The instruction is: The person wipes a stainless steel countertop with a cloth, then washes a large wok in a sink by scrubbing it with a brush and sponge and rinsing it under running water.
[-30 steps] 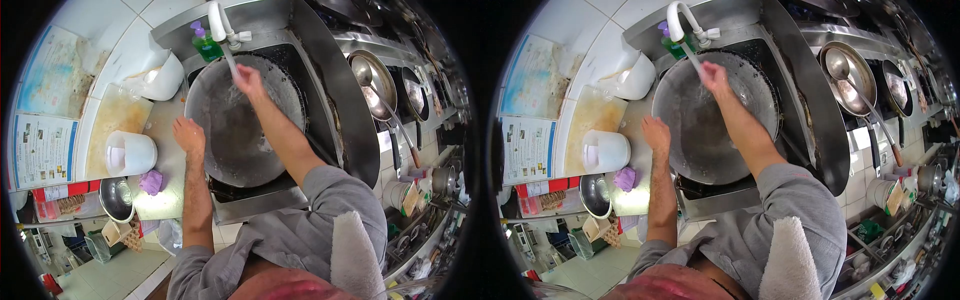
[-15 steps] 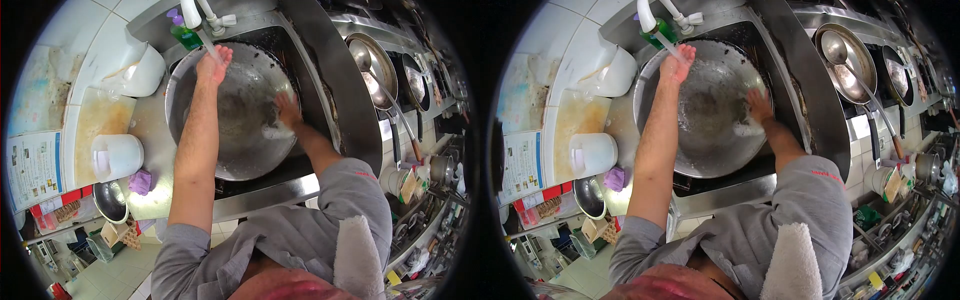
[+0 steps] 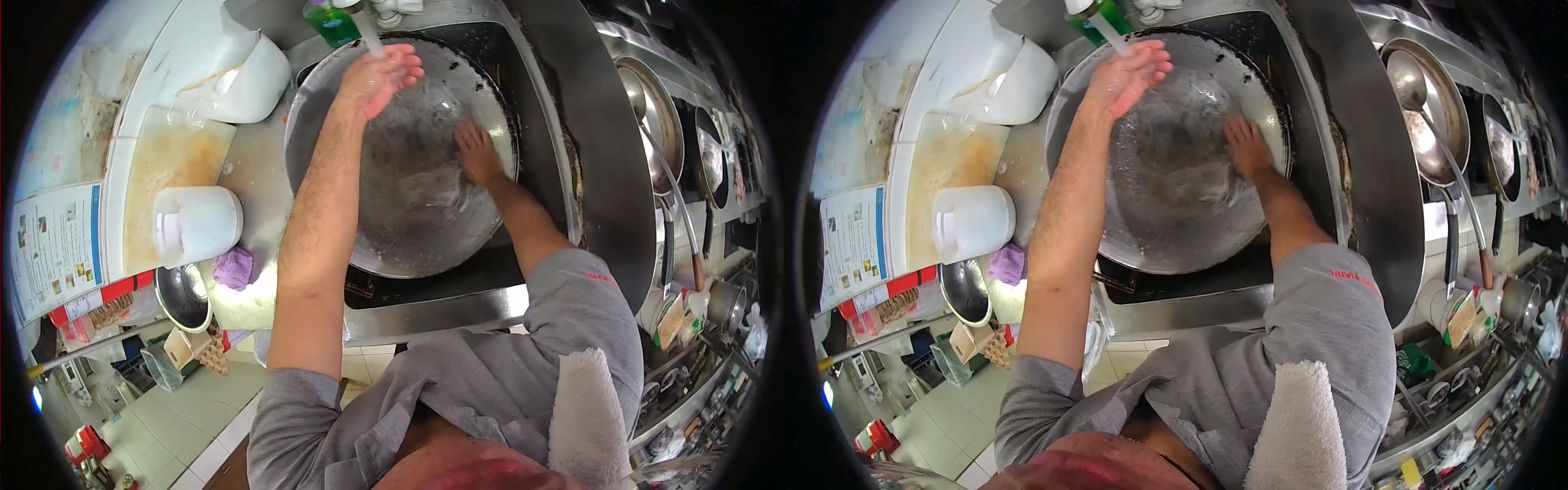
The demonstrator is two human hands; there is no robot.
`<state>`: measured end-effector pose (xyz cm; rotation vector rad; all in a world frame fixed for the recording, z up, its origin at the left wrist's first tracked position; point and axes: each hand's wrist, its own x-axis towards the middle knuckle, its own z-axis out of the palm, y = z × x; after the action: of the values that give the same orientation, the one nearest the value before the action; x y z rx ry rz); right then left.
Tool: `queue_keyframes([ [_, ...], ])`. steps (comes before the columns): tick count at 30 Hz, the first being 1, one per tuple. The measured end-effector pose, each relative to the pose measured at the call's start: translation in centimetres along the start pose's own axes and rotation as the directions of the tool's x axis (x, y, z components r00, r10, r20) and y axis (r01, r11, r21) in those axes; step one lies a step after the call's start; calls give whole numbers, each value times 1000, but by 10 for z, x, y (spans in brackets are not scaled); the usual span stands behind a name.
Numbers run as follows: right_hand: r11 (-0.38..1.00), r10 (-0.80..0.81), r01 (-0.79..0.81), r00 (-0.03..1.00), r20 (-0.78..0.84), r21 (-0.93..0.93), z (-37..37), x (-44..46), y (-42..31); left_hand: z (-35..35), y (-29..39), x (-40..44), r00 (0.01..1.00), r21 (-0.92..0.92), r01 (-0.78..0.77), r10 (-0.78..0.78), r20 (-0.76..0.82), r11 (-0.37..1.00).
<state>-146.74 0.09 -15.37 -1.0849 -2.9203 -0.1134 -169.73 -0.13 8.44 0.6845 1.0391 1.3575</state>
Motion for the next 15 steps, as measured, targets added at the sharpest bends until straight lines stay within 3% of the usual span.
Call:
queue_keyframes([
  [2, 964, 57, -16, 987, -149, 266, 51, -14, -27, 0, 0, -1, 991, 192, 131, -133, -3, 973],
  [3, 919, 243, -201, 966, -86, 338, 44, 0, -47, 1, 4, -6, 989, 326, 145, -126, -77, 934],
  [4, 919, 231, -188, 969, -88, 347, 37, 21, -63, -2, 10, -10, 988, 328, 146, -123, -92, 933],
  [5, 739, 518, -464, 855, 27, 488, 12, 51, -74, -8, 16, -14, 991, 506, 119, -73, -110, 854],
  [6, 459, 732, -680, 654, 191, 572, -6, 81, -87, -15, 21, -18, 993, 667, 100, -28, -117, 738],
  [8, 134, 740, -397, 649, 175, 908, -17, 138, -105, -25, 36, -29, 989, 659, 95, 5, -148, 746],
  [9, -87, 801, 7, 595, 65, 996, -32, 173, -137, -30, 44, -34, 983, 667, 53, 80, -167, 743],
  [10, -66, 739, -129, 659, 136, 989, -74, 198, -150, -35, 53, -38, 970, 675, 2, 164, -182, 737],
  [11, -130, 691, -26, 714, 110, 991, -110, 214, -169, -41, 60, -43, 968, 676, -1, 171, -186, 737],
  [12, -146, 728, 118, 685, 26, 982, -129, 226, -199, -47, 67, -49, 935, 790, -17, 289, -203, 612],
  [13, -176, 673, 79, 737, 61, 981, -159, 210, -223, -54, 74, -54, 894, 882, -17, 403, -198, 471],
  [14, -60, 590, 66, 807, -17, 996, -158, 189, -251, -64, 76, -58, 892, 880, -28, 409, -192, 473],
  [15, -3, 451, 96, 888, -84, 995, -166, 141, -266, -79, 74, -62, 844, 935, 5, 500, -194, 355],
])
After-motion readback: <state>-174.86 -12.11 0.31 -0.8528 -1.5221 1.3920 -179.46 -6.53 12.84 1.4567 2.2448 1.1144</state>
